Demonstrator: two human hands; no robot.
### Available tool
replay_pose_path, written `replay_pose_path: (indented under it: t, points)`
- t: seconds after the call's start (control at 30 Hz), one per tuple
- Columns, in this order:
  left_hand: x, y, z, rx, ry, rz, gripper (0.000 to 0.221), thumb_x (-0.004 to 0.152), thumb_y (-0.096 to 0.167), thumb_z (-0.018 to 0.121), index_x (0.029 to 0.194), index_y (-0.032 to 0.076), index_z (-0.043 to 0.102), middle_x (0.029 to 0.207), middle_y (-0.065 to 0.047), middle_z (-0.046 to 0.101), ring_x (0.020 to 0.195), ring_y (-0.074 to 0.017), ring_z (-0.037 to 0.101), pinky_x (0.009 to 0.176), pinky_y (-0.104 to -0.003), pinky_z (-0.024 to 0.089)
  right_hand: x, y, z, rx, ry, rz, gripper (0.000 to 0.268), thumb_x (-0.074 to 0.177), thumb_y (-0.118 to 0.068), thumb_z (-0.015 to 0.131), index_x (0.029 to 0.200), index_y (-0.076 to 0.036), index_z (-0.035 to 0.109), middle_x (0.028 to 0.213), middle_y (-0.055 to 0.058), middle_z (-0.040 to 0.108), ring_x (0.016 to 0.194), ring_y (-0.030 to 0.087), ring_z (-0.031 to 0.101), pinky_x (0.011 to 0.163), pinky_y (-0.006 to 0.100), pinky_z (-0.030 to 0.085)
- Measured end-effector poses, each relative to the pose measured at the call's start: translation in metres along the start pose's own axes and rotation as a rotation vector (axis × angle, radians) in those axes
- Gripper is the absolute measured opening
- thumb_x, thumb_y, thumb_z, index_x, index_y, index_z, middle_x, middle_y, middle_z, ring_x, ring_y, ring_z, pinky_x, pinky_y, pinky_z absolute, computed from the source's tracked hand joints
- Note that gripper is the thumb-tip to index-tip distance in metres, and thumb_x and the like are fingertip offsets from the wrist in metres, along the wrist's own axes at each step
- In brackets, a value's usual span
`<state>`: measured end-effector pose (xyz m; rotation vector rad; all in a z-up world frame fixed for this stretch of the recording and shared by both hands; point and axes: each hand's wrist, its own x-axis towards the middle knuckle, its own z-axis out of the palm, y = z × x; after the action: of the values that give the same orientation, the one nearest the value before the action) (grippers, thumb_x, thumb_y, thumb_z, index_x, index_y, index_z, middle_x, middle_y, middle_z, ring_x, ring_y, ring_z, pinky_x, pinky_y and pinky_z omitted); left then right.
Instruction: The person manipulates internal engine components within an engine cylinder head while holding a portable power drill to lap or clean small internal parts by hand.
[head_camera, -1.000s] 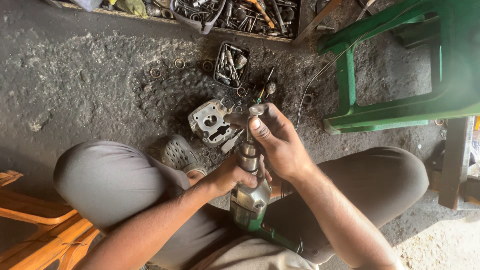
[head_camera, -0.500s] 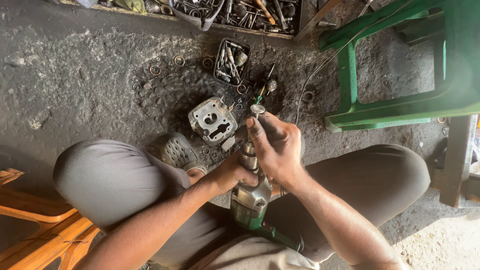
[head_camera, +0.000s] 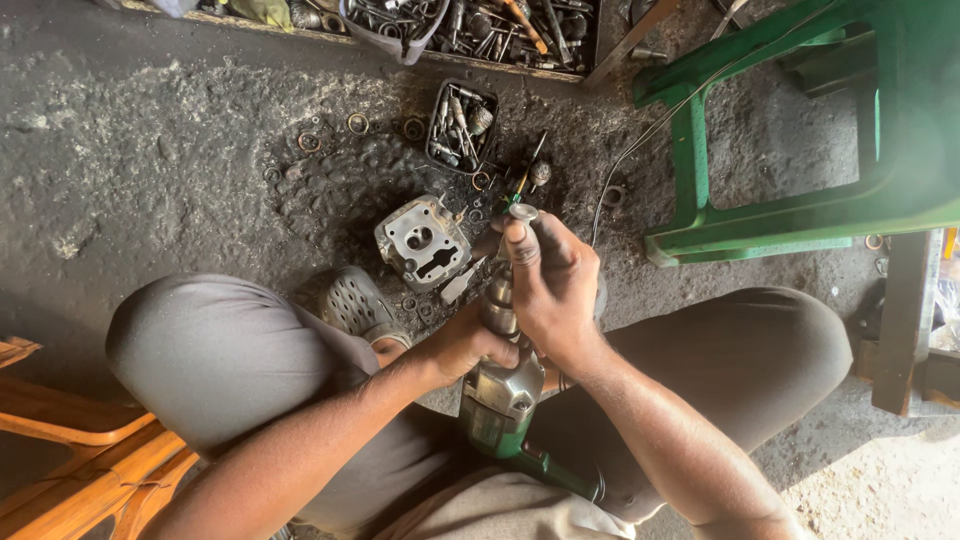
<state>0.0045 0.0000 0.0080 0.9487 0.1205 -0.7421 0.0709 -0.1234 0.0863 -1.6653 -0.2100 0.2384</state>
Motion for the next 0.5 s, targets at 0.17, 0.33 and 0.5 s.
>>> replay_pose_path:
  t: [0.17, 0.33, 0.5]
  points:
    - [-0.001, 0.003, 0.001, 0.011, -0.026, 0.001, 0.048, 0.06, 0.008, 0.066, 0.107, 0.001, 0.062, 0.093, -0.01, 0.072, 0.088, -0.0225, 0.07, 0.084, -0.035, 0.057, 0.0, 0.013, -0.008, 0.003, -0.011, -0.077, 0.032, 0.106, -0.024, 0.062, 0.128, -0.002, 0.065, 0.12, 0.009, 0.074, 0.108, 0.016, 0.072, 0.091, 0.031, 0.062]
    - [-0.004, 0.005, 0.003, -0.06, -0.029, 0.002, 0.046, 0.061, 0.012, 0.066, 0.105, 0.003, 0.061, 0.091, -0.011, 0.073, 0.087, -0.0233, 0.07, 0.083, -0.036, 0.057, 0.011, 0.013, -0.025, -0.194, -0.01, -0.395, 0.034, 0.1, -0.015, 0.068, 0.131, -0.002, 0.064, 0.138, 0.013, 0.059, 0.13, 0.021, 0.06, 0.111, 0.036, 0.055]
    - [-0.003, 0.003, 0.003, -0.072, -0.04, 0.026, 0.046, 0.06, 0.01, 0.067, 0.105, 0.004, 0.061, 0.091, -0.012, 0.072, 0.091, -0.0234, 0.071, 0.086, -0.037, 0.058, 0.014, 0.009, -0.033, -0.157, -0.105, -0.254, 0.036, 0.1, -0.014, 0.072, 0.134, -0.004, 0.065, 0.125, 0.006, 0.069, 0.116, 0.014, 0.067, 0.101, 0.028, 0.058]
